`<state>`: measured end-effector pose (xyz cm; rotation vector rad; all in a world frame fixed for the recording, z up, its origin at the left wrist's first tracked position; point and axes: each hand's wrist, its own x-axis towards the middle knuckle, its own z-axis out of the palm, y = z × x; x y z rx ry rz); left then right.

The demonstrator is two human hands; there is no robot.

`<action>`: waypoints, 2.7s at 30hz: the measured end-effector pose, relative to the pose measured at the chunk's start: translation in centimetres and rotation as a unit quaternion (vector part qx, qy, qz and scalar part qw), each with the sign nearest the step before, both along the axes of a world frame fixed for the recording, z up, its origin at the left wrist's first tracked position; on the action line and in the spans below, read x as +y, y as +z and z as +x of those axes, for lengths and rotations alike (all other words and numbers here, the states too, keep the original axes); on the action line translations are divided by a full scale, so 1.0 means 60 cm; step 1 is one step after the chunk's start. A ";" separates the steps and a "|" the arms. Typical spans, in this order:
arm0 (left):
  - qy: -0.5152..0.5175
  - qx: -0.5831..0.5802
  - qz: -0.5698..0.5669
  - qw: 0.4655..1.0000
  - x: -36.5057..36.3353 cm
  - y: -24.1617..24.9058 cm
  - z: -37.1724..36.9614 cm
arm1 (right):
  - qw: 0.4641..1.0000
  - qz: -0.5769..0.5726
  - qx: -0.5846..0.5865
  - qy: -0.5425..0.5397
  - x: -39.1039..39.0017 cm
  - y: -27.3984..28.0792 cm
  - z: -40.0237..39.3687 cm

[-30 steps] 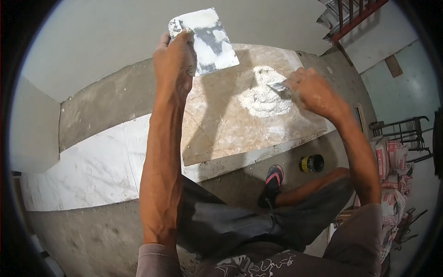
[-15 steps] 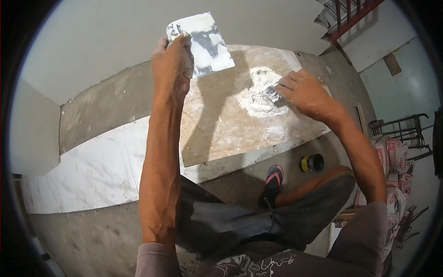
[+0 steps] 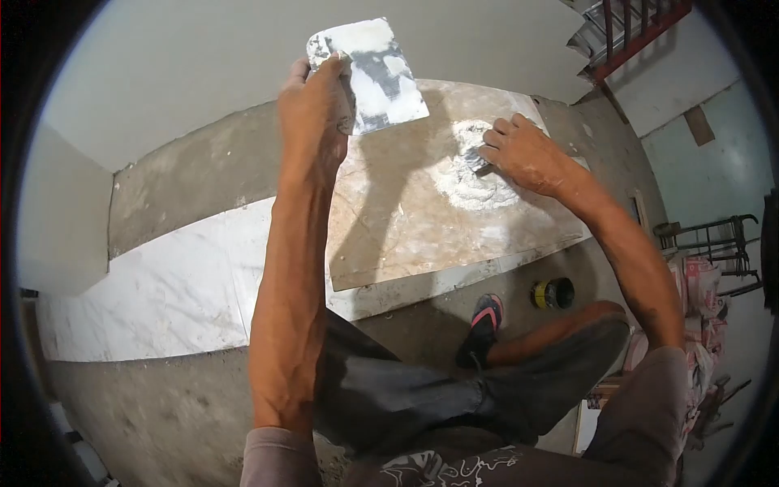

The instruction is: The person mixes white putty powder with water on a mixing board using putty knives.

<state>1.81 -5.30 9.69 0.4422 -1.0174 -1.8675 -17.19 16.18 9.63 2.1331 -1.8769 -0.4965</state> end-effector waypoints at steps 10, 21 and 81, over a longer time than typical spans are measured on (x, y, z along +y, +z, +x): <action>0.016 -0.003 0.010 1.000 -0.002 0.005 0.003 | 1.000 0.016 -0.002 0.011 -0.004 -0.011 0.009; 0.000 -0.031 -0.011 0.999 0.001 0.005 0.010 | 0.994 0.052 0.000 -0.098 -0.013 -0.008 -0.029; -0.003 -0.024 -0.010 1.000 0.005 0.002 0.004 | 0.965 -0.025 -0.072 -0.250 0.067 0.014 -0.031</action>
